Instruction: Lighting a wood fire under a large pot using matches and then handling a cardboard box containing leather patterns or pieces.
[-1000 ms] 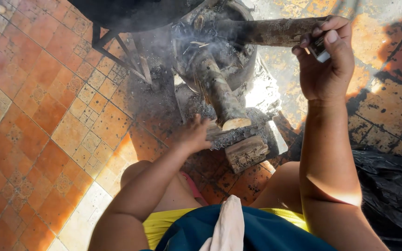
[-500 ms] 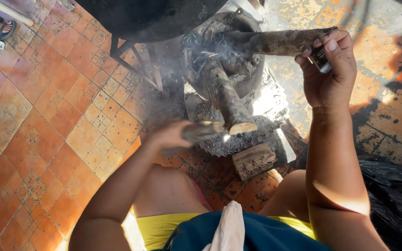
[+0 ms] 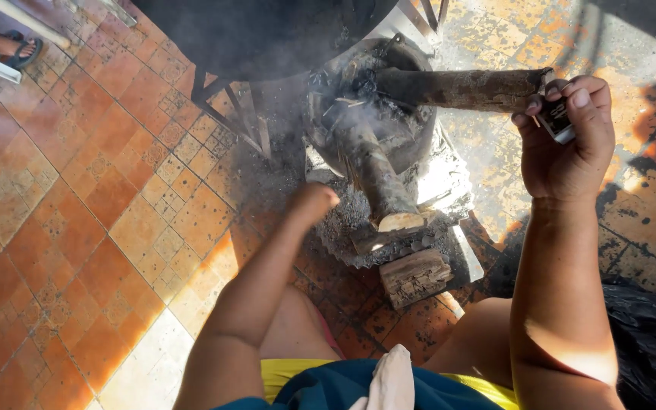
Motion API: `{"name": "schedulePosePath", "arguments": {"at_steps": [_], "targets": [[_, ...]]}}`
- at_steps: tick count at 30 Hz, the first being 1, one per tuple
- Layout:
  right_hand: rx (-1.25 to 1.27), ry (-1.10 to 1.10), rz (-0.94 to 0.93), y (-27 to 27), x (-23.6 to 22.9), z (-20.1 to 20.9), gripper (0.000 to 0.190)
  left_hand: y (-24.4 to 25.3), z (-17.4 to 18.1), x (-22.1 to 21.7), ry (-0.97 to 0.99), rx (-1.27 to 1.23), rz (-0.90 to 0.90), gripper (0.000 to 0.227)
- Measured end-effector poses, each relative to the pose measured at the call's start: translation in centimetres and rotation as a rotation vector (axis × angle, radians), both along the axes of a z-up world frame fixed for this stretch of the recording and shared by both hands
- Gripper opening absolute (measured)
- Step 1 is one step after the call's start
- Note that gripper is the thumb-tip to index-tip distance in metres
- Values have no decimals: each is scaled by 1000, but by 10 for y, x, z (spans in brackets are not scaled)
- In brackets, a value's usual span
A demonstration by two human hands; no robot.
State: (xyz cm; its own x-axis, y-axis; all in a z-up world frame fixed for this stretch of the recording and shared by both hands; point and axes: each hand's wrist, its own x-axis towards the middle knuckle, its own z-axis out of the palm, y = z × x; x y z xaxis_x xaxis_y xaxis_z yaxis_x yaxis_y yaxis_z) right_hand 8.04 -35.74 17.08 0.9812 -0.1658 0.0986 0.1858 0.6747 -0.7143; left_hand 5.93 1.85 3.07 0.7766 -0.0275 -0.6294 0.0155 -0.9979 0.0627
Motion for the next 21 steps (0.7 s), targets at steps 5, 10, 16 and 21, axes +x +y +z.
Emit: {"name": "schedulePosePath", "arguments": {"at_steps": [5,10,16,21], "targets": [[-12,10,30,6,4,-2,14,52,133,41,-404,-474,621,32],[-14,29,35,11,0,3,14,66,75,113,-559,-753,557,38],[14,3,25,2,-5,1,14,58,27,162,-575,-863,613,40],[9,3,34,2,-5,0,13,53,23,165,-530,-865,682,49]]}}
